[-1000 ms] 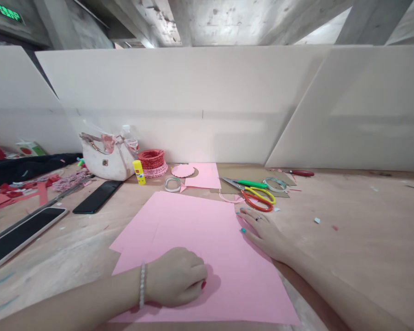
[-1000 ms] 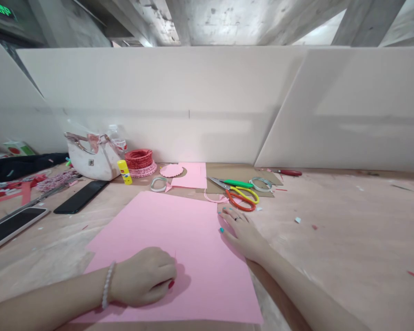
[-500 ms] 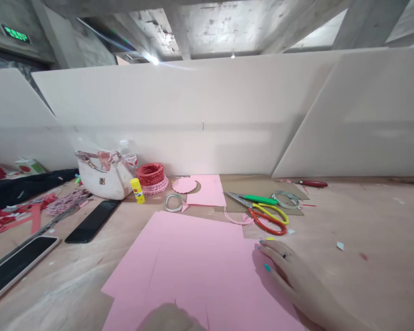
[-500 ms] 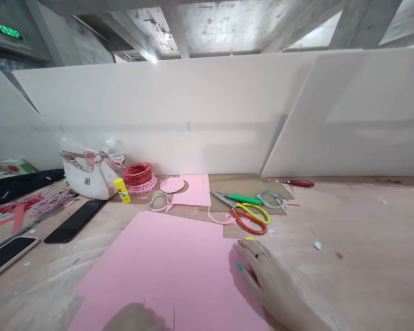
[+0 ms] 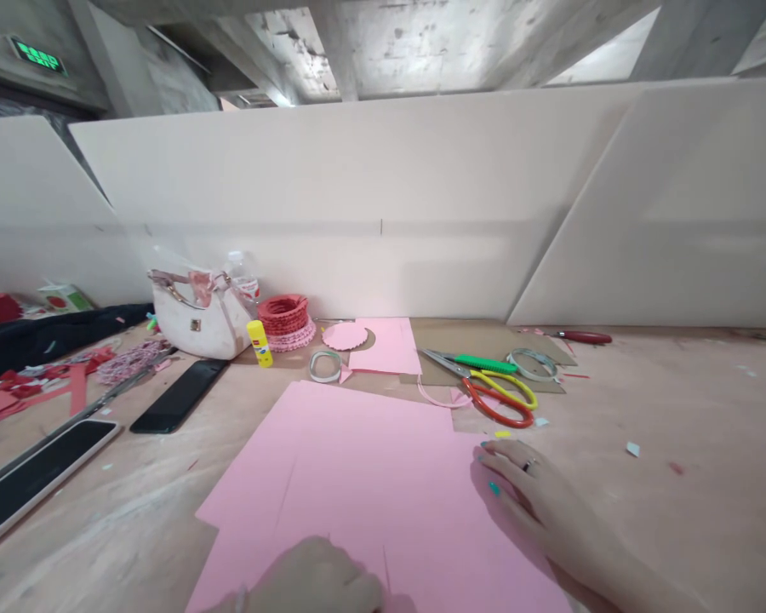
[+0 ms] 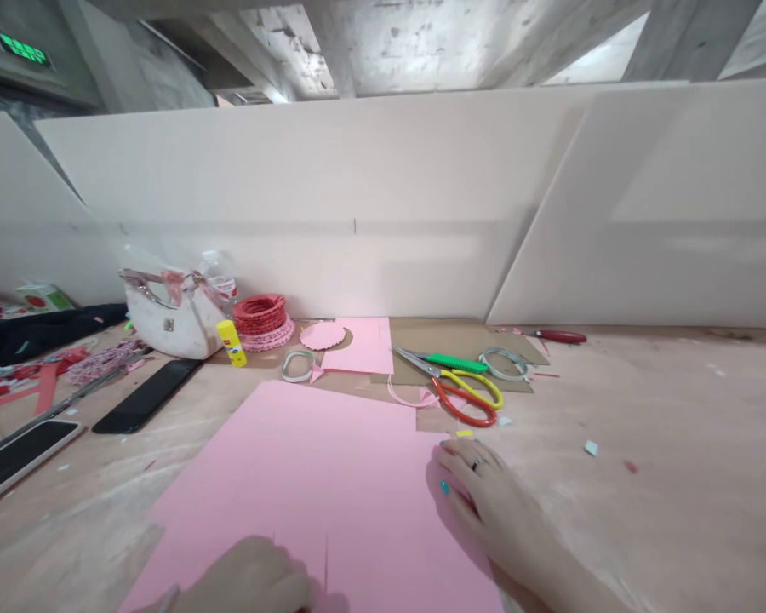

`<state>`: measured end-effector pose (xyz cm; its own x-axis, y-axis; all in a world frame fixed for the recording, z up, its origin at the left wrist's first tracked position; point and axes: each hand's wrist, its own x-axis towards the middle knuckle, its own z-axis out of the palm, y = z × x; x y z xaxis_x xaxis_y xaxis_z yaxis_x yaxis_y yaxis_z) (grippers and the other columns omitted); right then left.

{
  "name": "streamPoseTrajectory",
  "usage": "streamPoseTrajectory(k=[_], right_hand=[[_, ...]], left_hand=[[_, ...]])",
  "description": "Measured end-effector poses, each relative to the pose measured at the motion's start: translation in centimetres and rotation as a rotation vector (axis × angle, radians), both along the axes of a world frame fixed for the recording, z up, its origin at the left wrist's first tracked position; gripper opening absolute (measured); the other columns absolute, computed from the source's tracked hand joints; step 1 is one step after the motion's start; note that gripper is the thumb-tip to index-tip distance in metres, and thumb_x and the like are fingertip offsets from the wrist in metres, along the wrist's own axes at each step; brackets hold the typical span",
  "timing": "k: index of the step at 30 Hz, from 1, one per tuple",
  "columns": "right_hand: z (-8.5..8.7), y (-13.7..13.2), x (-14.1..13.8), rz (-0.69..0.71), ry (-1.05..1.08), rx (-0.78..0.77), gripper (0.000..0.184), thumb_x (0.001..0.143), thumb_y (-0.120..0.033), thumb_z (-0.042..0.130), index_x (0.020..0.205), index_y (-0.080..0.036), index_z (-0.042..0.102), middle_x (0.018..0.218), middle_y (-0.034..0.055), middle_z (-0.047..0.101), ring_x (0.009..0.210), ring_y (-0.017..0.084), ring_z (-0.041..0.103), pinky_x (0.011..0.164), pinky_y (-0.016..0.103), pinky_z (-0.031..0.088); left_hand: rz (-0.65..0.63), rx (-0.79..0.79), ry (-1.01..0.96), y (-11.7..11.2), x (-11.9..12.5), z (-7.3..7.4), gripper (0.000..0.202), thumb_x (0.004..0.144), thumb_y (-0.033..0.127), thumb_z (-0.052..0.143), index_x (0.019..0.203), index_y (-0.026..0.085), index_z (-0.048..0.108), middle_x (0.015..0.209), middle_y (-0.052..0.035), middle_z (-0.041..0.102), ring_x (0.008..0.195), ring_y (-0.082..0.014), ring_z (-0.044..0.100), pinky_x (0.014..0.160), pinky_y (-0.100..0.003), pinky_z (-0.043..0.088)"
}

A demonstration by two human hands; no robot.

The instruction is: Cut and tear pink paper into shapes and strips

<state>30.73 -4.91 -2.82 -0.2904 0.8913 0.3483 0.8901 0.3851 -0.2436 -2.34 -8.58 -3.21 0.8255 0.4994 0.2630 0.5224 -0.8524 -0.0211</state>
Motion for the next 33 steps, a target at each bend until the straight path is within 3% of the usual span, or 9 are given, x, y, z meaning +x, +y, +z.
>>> streamPoseTrajectory(k=[5, 8, 12, 19, 24, 28, 33], right_hand=[[1.5, 0.0, -0.4, 0.056, -0.097, -0.065, 0.039, 0.086, -0.041, 0.043, 0.119, -0.025, 0.056, 0.128, 0.0093, 0.054, 0.115, 0.029, 0.05, 0.093, 0.047, 0.043], [2.8, -0.1, -1.0, 0.094, -0.154, -0.121, 0.049, 0.084, -0.048, 0.044, 0.124, -0.022, 0.054, 0.133, 0.0117, 0.049, 0.118, 0.031, 0.047, 0.094, 0.048, 0.042], [3.6, 0.3, -1.7, 0.128, -0.19, -0.164, 0.051, 0.084, -0.048, 0.043, 0.125, -0.02, 0.053, 0.135, 0.0118, 0.047, 0.12, 0.03, 0.046, 0.096, 0.047, 0.041], [1.9, 1.7, -1.3, 0.124, -0.229, -0.128, 0.05, 0.087, -0.051, 0.04, 0.124, -0.02, 0.054, 0.135, 0.0107, 0.048, 0.122, 0.028, 0.045, 0.099, 0.046, 0.038], [3.4, 1.8, -1.1, 0.16, -0.339, -0.094, 0.045, 0.087, -0.045, 0.041, 0.122, -0.023, 0.057, 0.129, 0.0104, 0.054, 0.113, 0.029, 0.053, 0.094, 0.046, 0.042], [4.1, 1.9, -0.1, 0.141, -0.331, -0.133, 0.048, 0.086, -0.048, 0.041, 0.125, -0.022, 0.055, 0.128, 0.0108, 0.055, 0.114, 0.03, 0.052, 0.093, 0.047, 0.044], [3.7, 2.4, 2.3, 0.12, -0.29, -0.195, 0.052, 0.084, -0.051, 0.043, 0.127, -0.024, 0.053, 0.132, 0.0082, 0.051, 0.119, 0.028, 0.049, 0.098, 0.044, 0.041]], left_hand=[[-0.001, -0.142, 0.185, -0.2, 1.0, 3.4, 0.007, 0.08, 0.027, 0.053, 0.08, 0.021, 0.05, 0.069, 0.0031, 0.065, 0.055, -0.0166, 0.06, 0.05, -0.025, 0.043], [0.034, -0.172, 0.205, -0.3, 1.1, 4.3, 0.009, 0.083, 0.029, 0.048, 0.086, 0.021, 0.049, 0.069, 0.0014, 0.064, 0.055, -0.018, 0.061, 0.052, -0.027, 0.044], [0.029, -0.154, 0.228, -0.3, 1.1, 4.3, 0.012, 0.084, 0.029, 0.045, 0.092, 0.02, 0.046, 0.071, -0.0005, 0.064, 0.056, -0.0184, 0.06, 0.052, -0.027, 0.044], [0.045, -0.124, 0.253, 0.4, 0.8, 4.8, 0.016, 0.085, 0.027, 0.043, 0.1, 0.02, 0.044, 0.075, -0.0008, 0.064, 0.061, -0.0197, 0.06, 0.054, -0.028, 0.044], [0.055, -0.121, 0.233, 0.5, 0.5, 4.7, 0.009, 0.086, 0.024, 0.042, 0.093, 0.019, 0.046, 0.08, -0.0022, 0.063, 0.068, -0.0194, 0.059, 0.058, -0.029, 0.044], [0.08, -0.117, 0.163, 0.5, 0.3, 4.3, 0.014, 0.085, 0.021, 0.045, 0.098, 0.02, 0.05, 0.08, -0.002, 0.061, 0.071, -0.0183, 0.058, 0.06, -0.028, 0.042], [0.0, -0.133, 0.063, 0.8, 0.4, 4.3, 0.016, 0.085, 0.017, 0.043, 0.097, 0.02, 0.054, 0.081, -0.0028, 0.058, 0.074, -0.0163, 0.055, 0.065, -0.028, 0.041]])
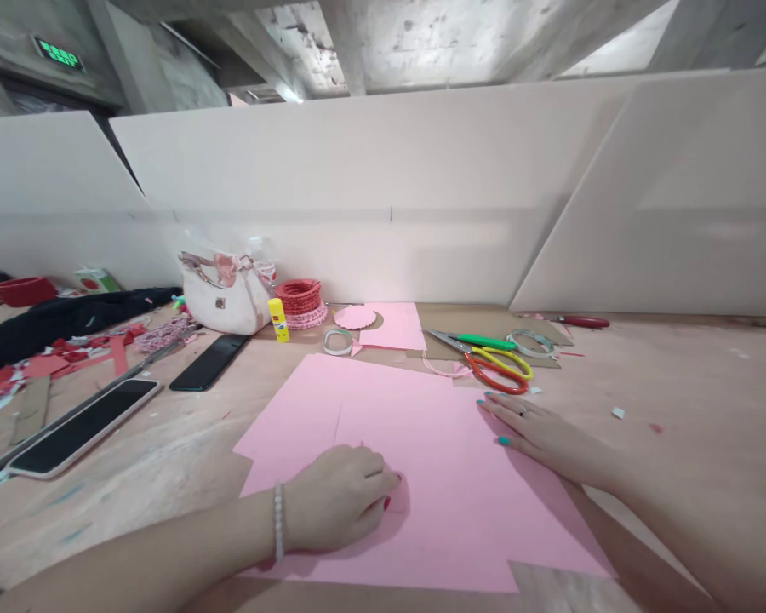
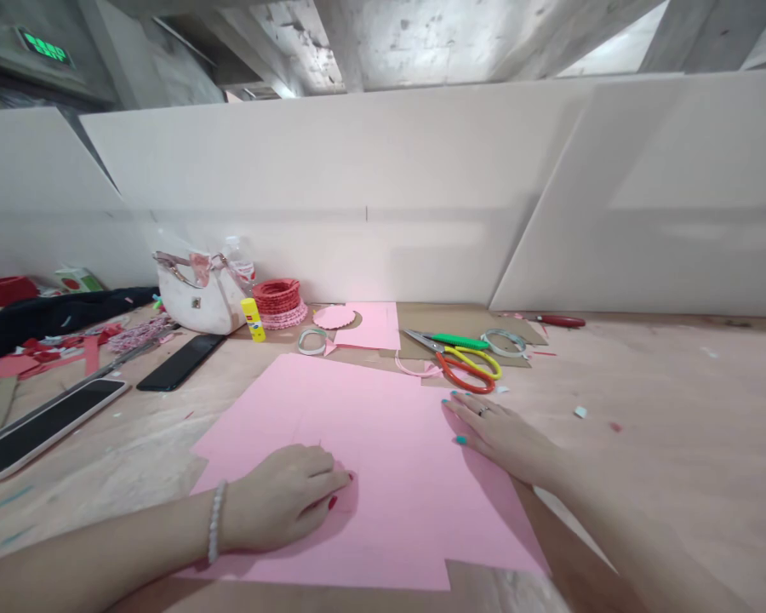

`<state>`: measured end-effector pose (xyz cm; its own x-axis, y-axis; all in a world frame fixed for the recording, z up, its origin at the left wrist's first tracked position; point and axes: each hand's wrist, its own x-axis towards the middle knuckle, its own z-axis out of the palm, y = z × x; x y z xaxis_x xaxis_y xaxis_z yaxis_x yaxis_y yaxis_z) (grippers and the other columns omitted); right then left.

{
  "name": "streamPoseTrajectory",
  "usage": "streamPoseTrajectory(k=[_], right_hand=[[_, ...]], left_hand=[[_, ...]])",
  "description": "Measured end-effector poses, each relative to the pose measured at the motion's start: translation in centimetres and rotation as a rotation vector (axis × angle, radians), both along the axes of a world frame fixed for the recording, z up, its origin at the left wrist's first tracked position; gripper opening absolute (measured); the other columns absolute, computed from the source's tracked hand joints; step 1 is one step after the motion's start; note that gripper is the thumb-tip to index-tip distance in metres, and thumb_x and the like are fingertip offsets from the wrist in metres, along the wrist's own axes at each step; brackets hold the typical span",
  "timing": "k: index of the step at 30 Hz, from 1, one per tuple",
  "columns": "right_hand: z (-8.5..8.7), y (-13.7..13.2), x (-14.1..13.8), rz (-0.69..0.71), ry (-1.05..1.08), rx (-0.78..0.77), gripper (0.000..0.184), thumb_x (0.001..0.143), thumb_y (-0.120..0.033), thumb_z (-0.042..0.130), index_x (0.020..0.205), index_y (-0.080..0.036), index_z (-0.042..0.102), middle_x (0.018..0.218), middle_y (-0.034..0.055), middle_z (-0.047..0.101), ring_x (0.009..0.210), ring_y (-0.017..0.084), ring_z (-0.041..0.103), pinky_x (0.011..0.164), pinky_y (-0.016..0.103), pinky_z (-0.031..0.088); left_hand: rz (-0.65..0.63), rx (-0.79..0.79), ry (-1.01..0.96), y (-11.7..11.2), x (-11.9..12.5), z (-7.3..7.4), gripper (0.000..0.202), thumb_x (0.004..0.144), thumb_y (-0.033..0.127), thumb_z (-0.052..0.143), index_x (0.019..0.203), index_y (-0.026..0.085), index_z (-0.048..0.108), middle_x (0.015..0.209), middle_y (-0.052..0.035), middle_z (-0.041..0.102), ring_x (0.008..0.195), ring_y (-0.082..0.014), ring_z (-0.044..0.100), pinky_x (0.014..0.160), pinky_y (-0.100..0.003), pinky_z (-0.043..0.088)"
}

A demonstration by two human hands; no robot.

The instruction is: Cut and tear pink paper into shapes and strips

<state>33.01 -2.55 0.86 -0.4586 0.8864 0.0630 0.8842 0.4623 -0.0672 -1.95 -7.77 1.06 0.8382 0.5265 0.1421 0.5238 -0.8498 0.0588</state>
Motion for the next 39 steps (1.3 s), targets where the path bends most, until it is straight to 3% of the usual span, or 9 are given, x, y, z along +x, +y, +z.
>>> streamPoseTrajectory(k=[3, 6, 10, 12, 16, 22, 28, 34, 39], right_hand=[[0.2, 0.3, 2.0, -0.065, -0.027, -0.066, 0.057, 0.082, -0.051, 0.043, 0.13, -0.021, 0.05, 0.135, 0.0093, 0.048, 0.122, 0.03, 0.045, 0.099, 0.046, 0.039], [0.7, 0.5, 3.3, -0.082, -0.05, -0.133, 0.056, 0.081, -0.043, 0.042, 0.129, -0.016, 0.051, 0.136, 0.0109, 0.046, 0.123, 0.03, 0.044, 0.101, 0.047, 0.037], [1.3, -0.3, 1.0, -0.119, 0.029, -0.054, 0.051, 0.079, -0.033, 0.042, 0.125, -0.014, 0.054, 0.131, 0.0127, 0.051, 0.12, 0.031, 0.047, 0.099, 0.05, 0.038], [1.5, -1.5, -1.7, -0.063, 0.101, -0.077, 0.054, 0.082, -0.034, 0.041, 0.133, -0.016, 0.045, 0.136, 0.0103, 0.047, 0.123, 0.029, 0.045, 0.099, 0.046, 0.039], [2.0, -4.7, -7.0, 0.259, 0.166, -0.166, 0.056, 0.086, -0.037, 0.045, 0.14, -0.032, 0.032, 0.146, 0.0007, 0.032, 0.131, 0.025, 0.032, 0.106, 0.044, 0.03], [2.8, -7.6, -10.8, 0.582, 0.192, -0.299, 0.049, 0.089, -0.046, 0.043, 0.136, -0.031, 0.041, 0.144, 0.0041, 0.036, 0.13, 0.025, 0.033, 0.105, 0.043, 0.029], [2.9, -7.6, -12.1, 0.699, 0.146, -0.218, 0.045, 0.088, -0.038, 0.045, 0.131, -0.025, 0.048, 0.133, 0.0103, 0.048, 0.121, 0.026, 0.041, 0.099, 0.041, 0.035], [2.6, -6.7, -13.8, 0.821, 0.209, -0.172, 0.036, 0.085, -0.031, 0.047, 0.117, -0.021, 0.059, 0.116, 0.013, 0.055, 0.106, 0.023, 0.05, 0.089, 0.035, 0.041], [1.4, -6.3, -14.6, 0.869, 0.291, -0.158, 0.04, 0.08, -0.027, 0.049, 0.119, -0.022, 0.056, 0.118, 0.0131, 0.053, 0.108, 0.024, 0.048, 0.089, 0.036, 0.041]], left_hand=[[0.007, -0.045, -0.081, 0.3, 0.0, 0.1, 0.022, 0.084, 0.012, 0.042, 0.1, 0.02, 0.057, 0.079, -0.0022, 0.058, 0.076, -0.0154, 0.054, 0.07, -0.028, 0.04], [0.112, -0.072, -0.213, 0.9, -0.3, 0.0, 0.022, 0.083, 0.011, 0.044, 0.097, 0.019, 0.059, 0.084, -0.0026, 0.059, 0.082, -0.0155, 0.054, 0.078, -0.03, 0.041], [0.173, -0.061, -0.265, 2.5, -0.9, -0.5, 0.033, 0.084, 0.009, 0.041, 0.112, 0.02, 0.056, 0.117, -0.0068, 0.055, 0.111, -0.0173, 0.048, 0.096, -0.034, 0.037], [0.168, -0.05, -0.19, 3.3, -1.2, -0.9, 0.042, 0.086, 0.012, 0.04, 0.126, 0.019, 0.046, 0.134, -0.0087, 0.045, 0.126, -0.0199, 0.036, 0.103, -0.039, 0.032], [0.19, -0.069, -0.062, 4.0, -1.2, -1.5, 0.043, 0.09, 0.02, 0.035, 0.133, 0.018, 0.04, 0.144, -0.0091, 0.034, 0.132, -0.022, 0.03, 0.106, -0.042, 0.029], [0.163, -0.053, 0.004, 2.8, -0.9, -0.1, 0.041, 0.092, 0.023, 0.035, 0.132, 0.013, 0.041, 0.14, -0.0112, 0.039, 0.13, -0.0209, 0.034, 0.107, -0.037, 0.029], [0.004, -0.196, 0.074, 3.1, -2.8, 1.9, 0.054, 0.089, 0.039, 0.045, 0.138, 0.019, 0.034, 0.146, -0.0077, 0.029, 0.135, -0.0205, 0.027, 0.109, -0.035, 0.024], [-0.035, -0.243, 0.05, 3.8, -3.8, 1.5, 0.066, 0.086, 0.049, 0.048, 0.142, 0.021, 0.026, 0.149, -0.0065, 0.023, 0.137, -0.02, 0.019, 0.111, -0.036, 0.019], [-0.061, -0.235, 0.041, 3.7, -3.8, 1.3, 0.069, 0.086, 0.05, 0.048, 0.143, 0.019, 0.024, 0.149, -0.0085, 0.021, 0.137, -0.0227, 0.019, 0.11, -0.039, 0.017]])
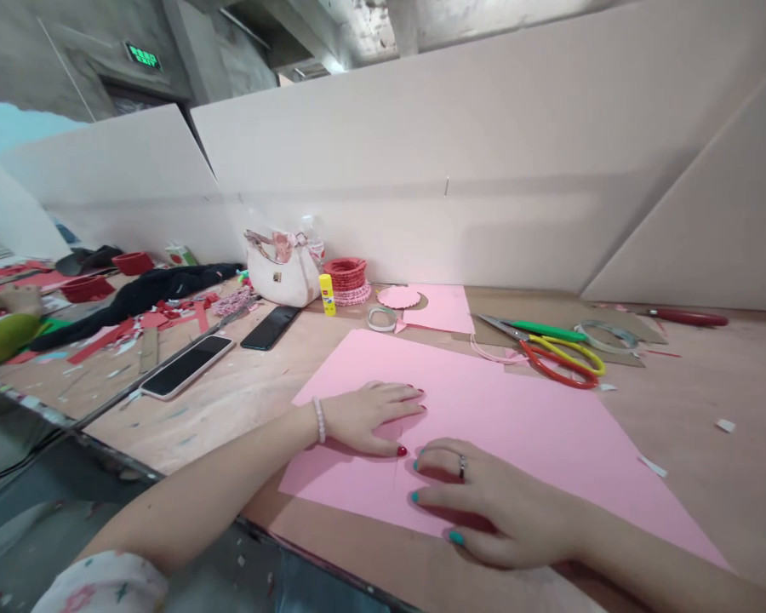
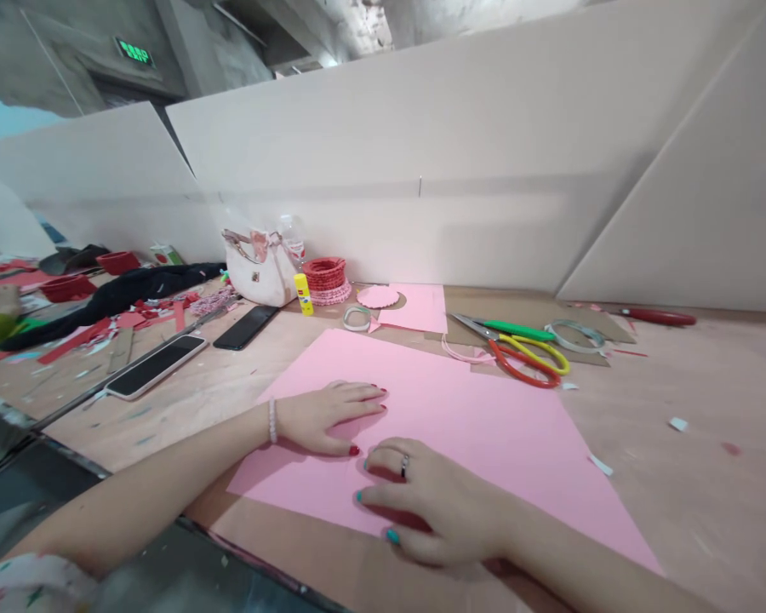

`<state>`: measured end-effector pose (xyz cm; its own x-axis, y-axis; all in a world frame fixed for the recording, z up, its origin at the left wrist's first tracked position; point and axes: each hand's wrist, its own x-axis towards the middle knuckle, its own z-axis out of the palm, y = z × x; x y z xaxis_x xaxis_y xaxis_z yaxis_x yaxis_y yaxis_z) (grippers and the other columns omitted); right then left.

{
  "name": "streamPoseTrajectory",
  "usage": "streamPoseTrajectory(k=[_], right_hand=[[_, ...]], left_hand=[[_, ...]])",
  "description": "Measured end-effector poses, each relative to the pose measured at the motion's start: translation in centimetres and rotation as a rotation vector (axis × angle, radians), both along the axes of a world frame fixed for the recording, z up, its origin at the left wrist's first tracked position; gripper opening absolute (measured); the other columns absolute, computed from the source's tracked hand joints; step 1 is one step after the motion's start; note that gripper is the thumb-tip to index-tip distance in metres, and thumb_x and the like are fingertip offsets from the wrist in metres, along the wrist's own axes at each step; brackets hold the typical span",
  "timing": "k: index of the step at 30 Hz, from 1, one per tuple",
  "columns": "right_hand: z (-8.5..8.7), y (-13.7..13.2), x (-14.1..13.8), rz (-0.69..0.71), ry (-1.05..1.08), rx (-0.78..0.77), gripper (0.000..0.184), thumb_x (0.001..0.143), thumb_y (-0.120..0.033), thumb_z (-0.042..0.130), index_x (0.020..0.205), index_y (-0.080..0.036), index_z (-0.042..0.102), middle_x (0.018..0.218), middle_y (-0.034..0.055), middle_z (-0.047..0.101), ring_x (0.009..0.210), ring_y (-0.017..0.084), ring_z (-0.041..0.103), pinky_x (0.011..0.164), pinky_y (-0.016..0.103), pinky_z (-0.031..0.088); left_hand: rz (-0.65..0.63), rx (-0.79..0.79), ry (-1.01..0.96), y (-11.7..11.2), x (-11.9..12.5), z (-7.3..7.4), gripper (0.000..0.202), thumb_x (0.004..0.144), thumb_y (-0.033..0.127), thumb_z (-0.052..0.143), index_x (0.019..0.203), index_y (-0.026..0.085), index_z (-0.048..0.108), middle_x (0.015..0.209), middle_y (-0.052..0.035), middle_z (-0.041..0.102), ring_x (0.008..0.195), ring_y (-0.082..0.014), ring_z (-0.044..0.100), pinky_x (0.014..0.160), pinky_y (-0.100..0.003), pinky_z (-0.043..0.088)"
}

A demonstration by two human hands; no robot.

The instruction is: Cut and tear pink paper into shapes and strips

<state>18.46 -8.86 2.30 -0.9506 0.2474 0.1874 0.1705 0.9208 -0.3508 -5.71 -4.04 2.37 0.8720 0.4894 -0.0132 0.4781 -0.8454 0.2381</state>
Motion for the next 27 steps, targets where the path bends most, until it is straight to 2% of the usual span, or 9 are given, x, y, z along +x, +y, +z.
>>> streamPoseTrajectory(k=[6, 13, 18, 27], right_hand=[[-0.55, 0.27, 0.03, -0.004, 0.013, -0.009, 0.037, 0.079, -0.023, 0.051, 0.116, -0.02, 0.057, 0.111, 0.0128, 0.054, 0.105, 0.022, 0.049, 0.086, 0.034, 0.043], [-0.56, 0.42, -0.05, 0.006, 0.042, 0.058, 0.033, 0.081, -0.022, 0.048, 0.111, -0.019, 0.061, 0.107, 0.0133, 0.056, 0.104, 0.022, 0.05, 0.088, 0.035, 0.042], [-0.35, 0.42, -0.04, 0.0, 0.014, 0.055, 0.032, 0.082, -0.023, 0.048, 0.111, -0.019, 0.061, 0.108, 0.0135, 0.056, 0.105, 0.022, 0.049, 0.089, 0.035, 0.042], [-0.47, 0.46, -0.08, 0.028, 0.045, 0.096, 0.033, 0.083, -0.021, 0.047, 0.112, -0.017, 0.061, 0.107, 0.0141, 0.057, 0.106, 0.022, 0.049, 0.089, 0.035, 0.042]], left_hand=[[-0.017, 0.016, -0.008, 0.03, -0.07, -0.06, 0.072, 0.084, 0.053, 0.047, 0.142, 0.017, 0.026, 0.149, -0.01, 0.021, 0.137, -0.0237, 0.019, 0.11, -0.039, 0.016], [-0.02, 0.002, -0.012, 0.22, -0.12, -0.46, 0.071, 0.085, 0.053, 0.046, 0.143, 0.017, 0.026, 0.149, -0.009, 0.021, 0.137, -0.0236, 0.018, 0.111, -0.039, 0.015], [-0.02, 0.001, -0.017, 0.35, -0.18, -0.71, 0.071, 0.085, 0.055, 0.045, 0.143, 0.02, 0.024, 0.15, -0.0079, 0.019, 0.138, -0.0232, 0.017, 0.111, -0.039, 0.015], [-0.03, 0.017, -0.012, 0.33, -0.17, -0.68, 0.07, 0.085, 0.052, 0.046, 0.143, 0.018, 0.025, 0.149, -0.0101, 0.02, 0.138, -0.0236, 0.017, 0.11, -0.039, 0.017]])
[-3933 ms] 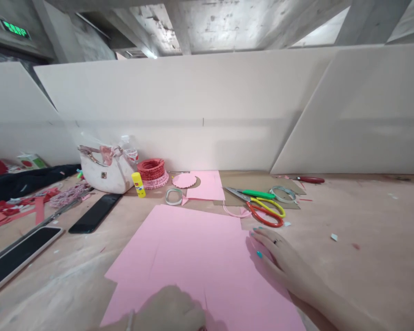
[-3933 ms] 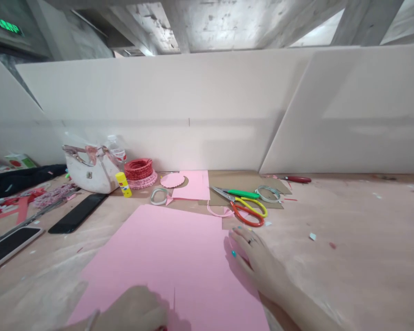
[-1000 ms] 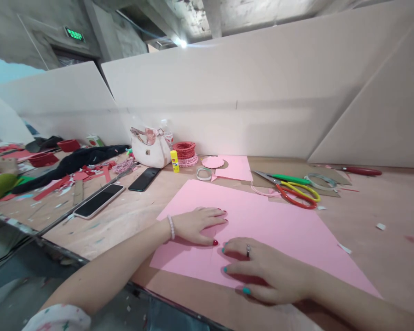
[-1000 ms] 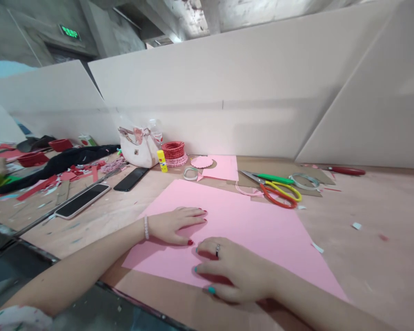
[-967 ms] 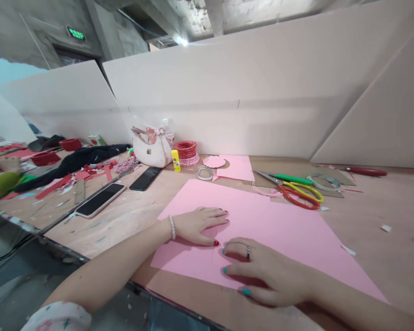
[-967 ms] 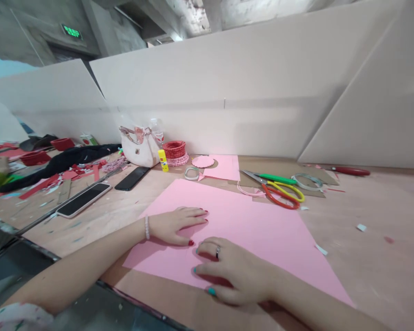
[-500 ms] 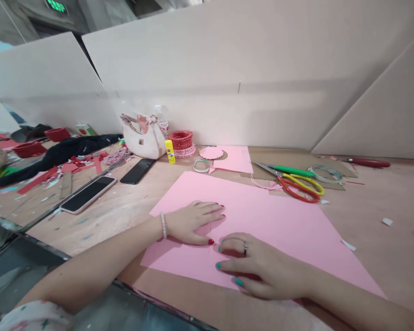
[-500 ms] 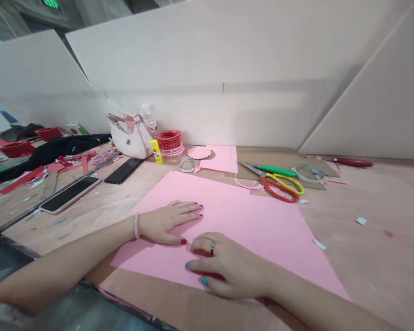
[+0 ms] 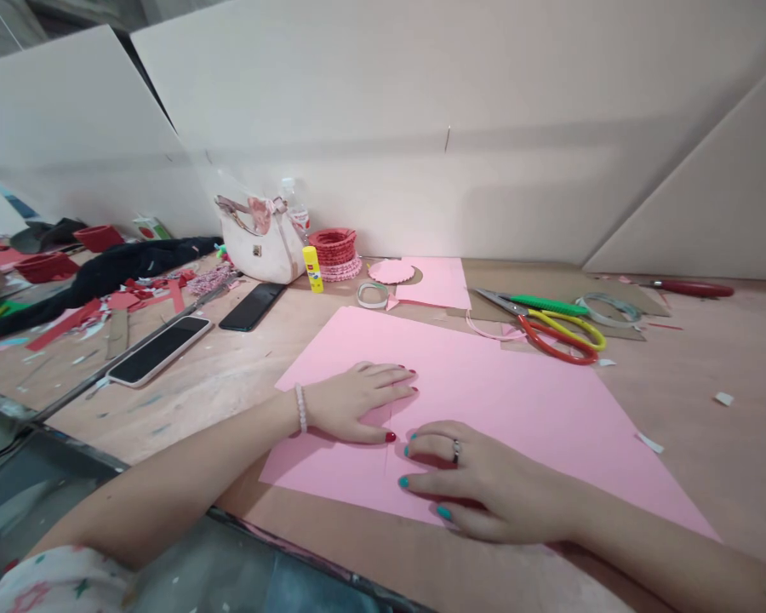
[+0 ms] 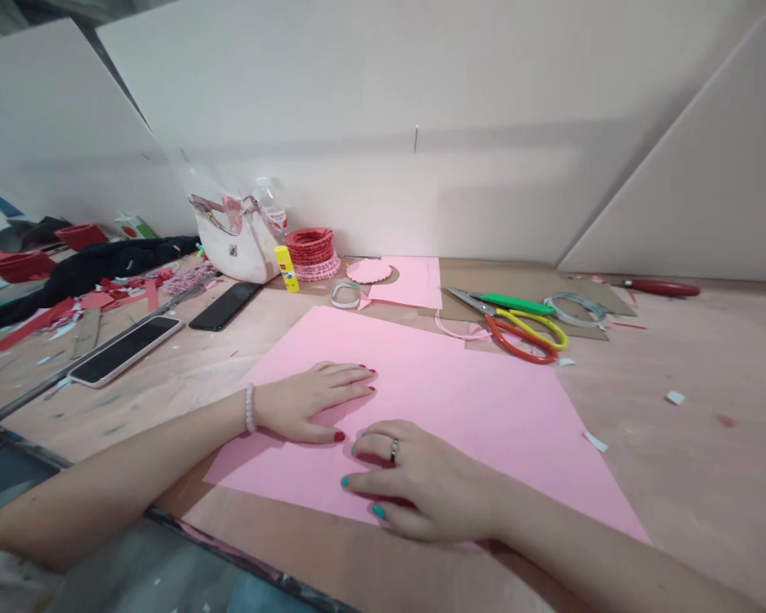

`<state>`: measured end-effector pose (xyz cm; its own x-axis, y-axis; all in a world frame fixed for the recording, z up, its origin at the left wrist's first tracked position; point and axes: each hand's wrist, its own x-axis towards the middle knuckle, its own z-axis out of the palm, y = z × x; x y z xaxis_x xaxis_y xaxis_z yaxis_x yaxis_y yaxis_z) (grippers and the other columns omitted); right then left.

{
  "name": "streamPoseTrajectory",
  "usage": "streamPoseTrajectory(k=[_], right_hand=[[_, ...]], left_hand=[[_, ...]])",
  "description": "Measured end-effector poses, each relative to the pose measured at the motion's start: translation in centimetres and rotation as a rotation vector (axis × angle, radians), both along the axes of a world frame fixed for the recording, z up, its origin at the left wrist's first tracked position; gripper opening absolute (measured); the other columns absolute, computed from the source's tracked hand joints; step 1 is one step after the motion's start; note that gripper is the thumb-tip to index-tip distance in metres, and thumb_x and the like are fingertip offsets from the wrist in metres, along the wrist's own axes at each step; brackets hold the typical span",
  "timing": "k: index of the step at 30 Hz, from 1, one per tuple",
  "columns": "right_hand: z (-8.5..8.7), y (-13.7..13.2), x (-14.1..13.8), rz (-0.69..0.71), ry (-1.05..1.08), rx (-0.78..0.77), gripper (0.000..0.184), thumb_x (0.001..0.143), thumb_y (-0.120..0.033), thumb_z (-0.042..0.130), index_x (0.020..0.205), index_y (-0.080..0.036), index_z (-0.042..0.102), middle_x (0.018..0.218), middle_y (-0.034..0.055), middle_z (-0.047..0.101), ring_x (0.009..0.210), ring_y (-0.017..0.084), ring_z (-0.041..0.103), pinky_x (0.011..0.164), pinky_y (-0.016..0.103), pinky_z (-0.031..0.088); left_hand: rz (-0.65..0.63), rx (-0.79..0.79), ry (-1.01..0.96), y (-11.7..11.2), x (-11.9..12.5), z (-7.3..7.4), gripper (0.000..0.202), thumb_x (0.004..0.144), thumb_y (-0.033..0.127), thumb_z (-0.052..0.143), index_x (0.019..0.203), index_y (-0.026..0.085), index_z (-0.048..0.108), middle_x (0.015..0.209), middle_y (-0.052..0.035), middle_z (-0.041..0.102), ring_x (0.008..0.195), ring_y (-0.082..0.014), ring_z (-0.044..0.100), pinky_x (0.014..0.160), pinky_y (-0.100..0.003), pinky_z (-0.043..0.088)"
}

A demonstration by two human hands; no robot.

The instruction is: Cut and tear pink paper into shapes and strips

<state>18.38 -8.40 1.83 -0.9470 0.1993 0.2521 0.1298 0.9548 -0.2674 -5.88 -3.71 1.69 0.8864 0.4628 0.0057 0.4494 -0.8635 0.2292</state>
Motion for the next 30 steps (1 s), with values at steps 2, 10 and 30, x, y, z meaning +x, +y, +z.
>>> streamPoseTrajectory(k=[2, 10, 30], right_hand=[[-0.09, 0.05, 0.03, 0.004, 0.002, 0.007, 0.033, 0.083, -0.022, 0.046, 0.113, -0.018, 0.06, 0.108, 0.0137, 0.057, 0.107, 0.022, 0.049, 0.089, 0.036, 0.042], [-0.56, 0.2, 0.13, 0.012, 0.015, 0.023, 0.033, 0.084, -0.023, 0.046, 0.114, -0.019, 0.059, 0.11, 0.0138, 0.057, 0.109, 0.022, 0.049, 0.091, 0.037, 0.041], [-0.51, 0.13, 0.0, 0.035, 0.025, 0.088, 0.032, 0.086, -0.026, 0.046, 0.112, -0.016, 0.061, 0.109, 0.0152, 0.057, 0.107, 0.022, 0.048, 0.09, 0.039, 0.041]], left_hand=[[0.0, -0.001, 0.005, 0.03, -0.02, -0.01, 0.07, 0.085, 0.052, 0.045, 0.143, 0.017, 0.025, 0.149, -0.0104, 0.02, 0.138, -0.0235, 0.017, 0.11, -0.039, 0.016], [0.014, -0.017, 0.019, -0.03, 0.11, 0.34, 0.07, 0.085, 0.051, 0.046, 0.143, 0.019, 0.024, 0.149, -0.0088, 0.02, 0.138, -0.0233, 0.018, 0.11, -0.039, 0.015], [0.013, 0.004, -0.014, 0.6, 0.09, 0.16, 0.065, 0.085, 0.049, 0.049, 0.14, 0.02, 0.031, 0.148, -0.0075, 0.026, 0.136, -0.0222, 0.022, 0.111, -0.038, 0.016]])
